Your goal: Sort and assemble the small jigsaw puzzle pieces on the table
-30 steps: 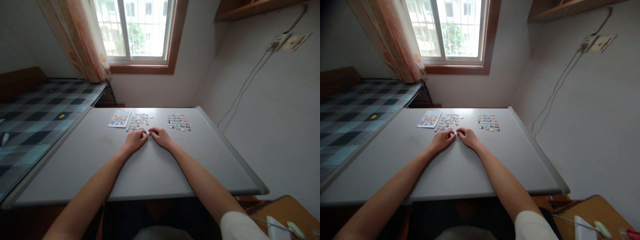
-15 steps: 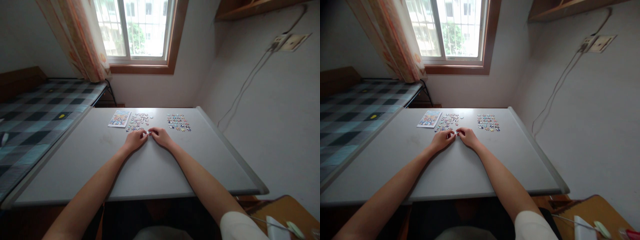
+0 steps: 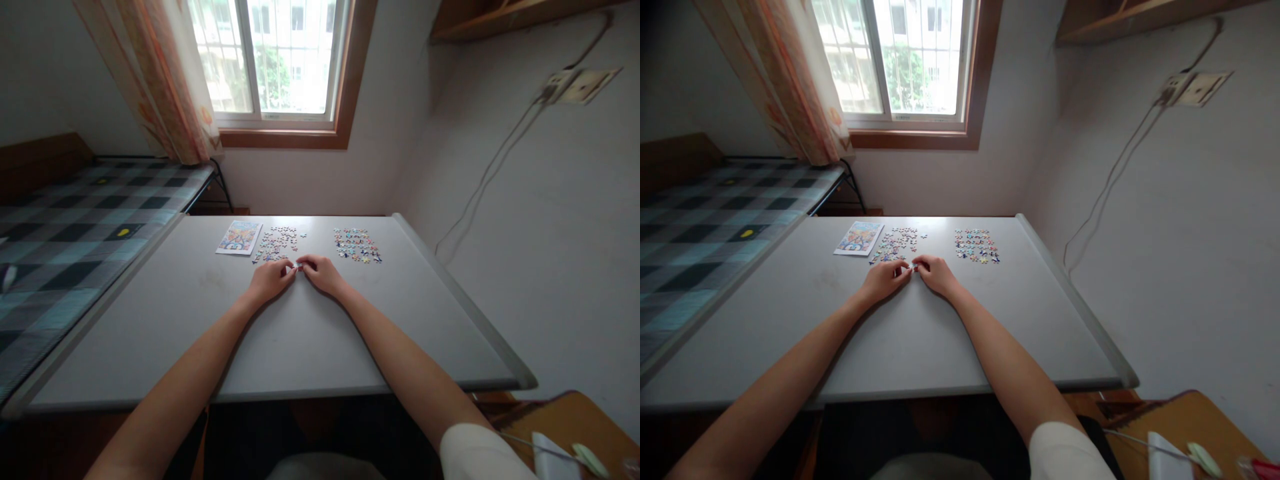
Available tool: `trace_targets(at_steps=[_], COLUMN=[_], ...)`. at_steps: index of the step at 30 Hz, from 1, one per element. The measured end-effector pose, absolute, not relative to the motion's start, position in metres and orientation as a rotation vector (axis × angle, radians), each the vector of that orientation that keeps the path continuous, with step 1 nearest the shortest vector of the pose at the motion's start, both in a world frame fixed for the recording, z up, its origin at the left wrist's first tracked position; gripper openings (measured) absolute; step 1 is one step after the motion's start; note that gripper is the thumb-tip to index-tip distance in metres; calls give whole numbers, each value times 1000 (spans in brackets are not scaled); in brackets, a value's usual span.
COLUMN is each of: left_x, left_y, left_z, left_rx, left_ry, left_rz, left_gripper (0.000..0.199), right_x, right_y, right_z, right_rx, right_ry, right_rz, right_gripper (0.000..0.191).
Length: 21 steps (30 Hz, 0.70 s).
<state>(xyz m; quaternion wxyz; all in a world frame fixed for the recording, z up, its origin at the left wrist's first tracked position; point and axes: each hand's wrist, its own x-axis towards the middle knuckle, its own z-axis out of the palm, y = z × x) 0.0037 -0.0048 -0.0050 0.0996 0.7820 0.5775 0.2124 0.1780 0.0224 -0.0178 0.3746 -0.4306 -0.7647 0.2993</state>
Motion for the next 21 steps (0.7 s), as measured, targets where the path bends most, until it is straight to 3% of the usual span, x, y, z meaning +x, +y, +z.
trace_targets(at_steps=[21], left_x=[3], left_y=[-4], left_z=[-8], left_rx=[2317], left_ry=[1686], left_rz=[656], left_gripper=[30], right_x=[178], right_y=[22], right_z=[-16], right_rx=[-1113], right_ry=[-1966], right_rz=[760], right_gripper=[24])
